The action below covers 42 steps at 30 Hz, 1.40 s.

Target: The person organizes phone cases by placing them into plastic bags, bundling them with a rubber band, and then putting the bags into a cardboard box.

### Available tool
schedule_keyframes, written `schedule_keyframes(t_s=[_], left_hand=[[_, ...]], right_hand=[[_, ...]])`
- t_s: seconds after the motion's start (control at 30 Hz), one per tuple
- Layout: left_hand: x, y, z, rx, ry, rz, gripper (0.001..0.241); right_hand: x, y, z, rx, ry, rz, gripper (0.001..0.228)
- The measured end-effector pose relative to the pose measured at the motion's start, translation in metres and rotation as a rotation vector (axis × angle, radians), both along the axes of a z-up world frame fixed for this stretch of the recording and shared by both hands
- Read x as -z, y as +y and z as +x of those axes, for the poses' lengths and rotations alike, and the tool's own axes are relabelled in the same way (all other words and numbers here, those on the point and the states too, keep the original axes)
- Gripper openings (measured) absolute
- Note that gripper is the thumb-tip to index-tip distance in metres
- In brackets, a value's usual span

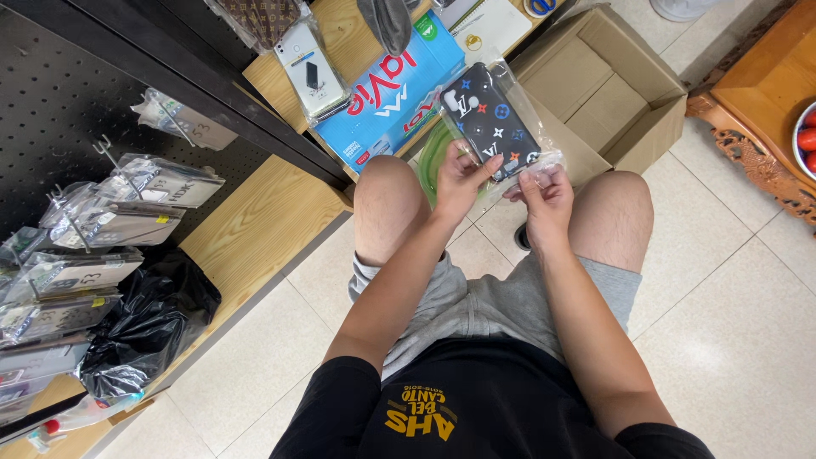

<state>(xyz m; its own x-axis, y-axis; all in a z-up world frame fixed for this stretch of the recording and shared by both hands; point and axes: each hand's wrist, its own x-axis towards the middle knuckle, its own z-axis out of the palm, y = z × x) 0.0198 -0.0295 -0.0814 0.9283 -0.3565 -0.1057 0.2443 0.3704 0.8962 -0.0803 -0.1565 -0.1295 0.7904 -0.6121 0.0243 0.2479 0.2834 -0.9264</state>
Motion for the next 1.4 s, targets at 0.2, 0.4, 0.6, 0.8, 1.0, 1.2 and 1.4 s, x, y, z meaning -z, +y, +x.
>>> schedule_keyframes(t_s=[0.2, 0.4, 0.6, 0.8, 1.0, 1.2, 1.4], left_hand=[[0.024, -0.002, 0.01, -0.001, 0.057, -0.03, 0.051], [0.019, 0.001, 0.009, 0.023, 0.053, -0.034, 0.054], [0.021, -0.001, 0.009, 0.035, 0.094, -0.047, 0.053], [0.012, 0.002, 0.007, 0.042, 0.133, -0.056, 0.051], [0.03, 0.002, 0.01, 0.098, 0.112, -0.047, 0.055], [0.009, 0.002, 0.001, 0.168, 0.061, -0.014, 0.062], [0.033, 0.0, 0.011, 0.118, 0.17, 0.008, 0.056]], right_hand=[[-0.022, 0.009, -0.002, -0.037, 0.012, 0.043, 0.012], [-0.012, 0.005, -0.001, -0.028, 0.012, 0.036, 0.016], [-0.012, 0.004, -0.002, -0.046, -0.013, 0.042, 0.017], [-0.007, 0.002, -0.002, -0.062, -0.03, 0.037, 0.013], [-0.015, 0.005, -0.004, -0.039, -0.01, -0.015, 0.01], [-0.008, 0.001, -0.005, 0.043, 0.047, -0.135, 0.013], [-0.044, 0.014, -0.004, -0.029, 0.005, -0.083, 0.009]])
